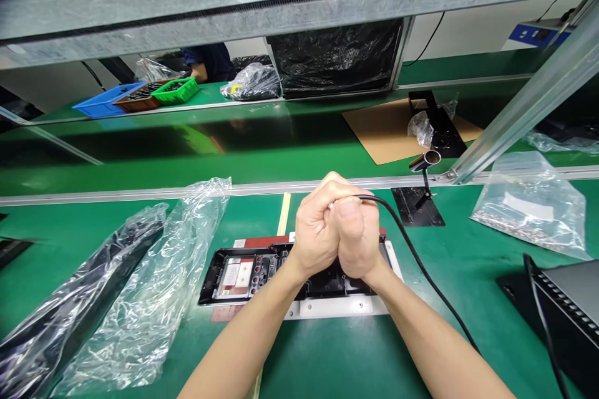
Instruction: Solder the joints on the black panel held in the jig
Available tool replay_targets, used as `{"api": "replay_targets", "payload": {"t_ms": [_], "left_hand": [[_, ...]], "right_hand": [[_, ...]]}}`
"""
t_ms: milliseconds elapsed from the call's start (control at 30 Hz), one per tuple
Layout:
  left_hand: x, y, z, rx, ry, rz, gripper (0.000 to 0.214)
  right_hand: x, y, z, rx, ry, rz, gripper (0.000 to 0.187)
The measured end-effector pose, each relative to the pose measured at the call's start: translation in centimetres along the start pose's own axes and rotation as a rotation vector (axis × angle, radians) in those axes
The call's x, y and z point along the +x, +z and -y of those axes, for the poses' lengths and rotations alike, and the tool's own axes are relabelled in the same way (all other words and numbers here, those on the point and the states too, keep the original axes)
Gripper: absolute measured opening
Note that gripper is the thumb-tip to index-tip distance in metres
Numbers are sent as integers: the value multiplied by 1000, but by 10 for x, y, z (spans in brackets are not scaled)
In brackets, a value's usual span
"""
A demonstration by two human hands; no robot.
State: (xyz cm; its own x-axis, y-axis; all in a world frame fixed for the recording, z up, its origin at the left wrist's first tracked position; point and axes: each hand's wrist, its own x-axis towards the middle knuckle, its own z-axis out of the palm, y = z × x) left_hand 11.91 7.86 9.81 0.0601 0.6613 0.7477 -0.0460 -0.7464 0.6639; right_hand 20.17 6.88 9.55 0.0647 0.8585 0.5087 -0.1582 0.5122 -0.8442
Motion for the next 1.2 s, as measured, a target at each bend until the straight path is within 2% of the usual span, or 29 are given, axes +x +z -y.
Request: {"api": "replay_targets", "payload": {"t_ms": [900, 1200], "left_hand": [[-2, 2, 0, -39, -1, -28, 24], [-1, 1, 0, -59, -1, -27, 19]], "right_hand": [[-1, -2, -3, 27, 9, 44, 60], [-1, 0, -3, 41, 39, 24, 58]]}}
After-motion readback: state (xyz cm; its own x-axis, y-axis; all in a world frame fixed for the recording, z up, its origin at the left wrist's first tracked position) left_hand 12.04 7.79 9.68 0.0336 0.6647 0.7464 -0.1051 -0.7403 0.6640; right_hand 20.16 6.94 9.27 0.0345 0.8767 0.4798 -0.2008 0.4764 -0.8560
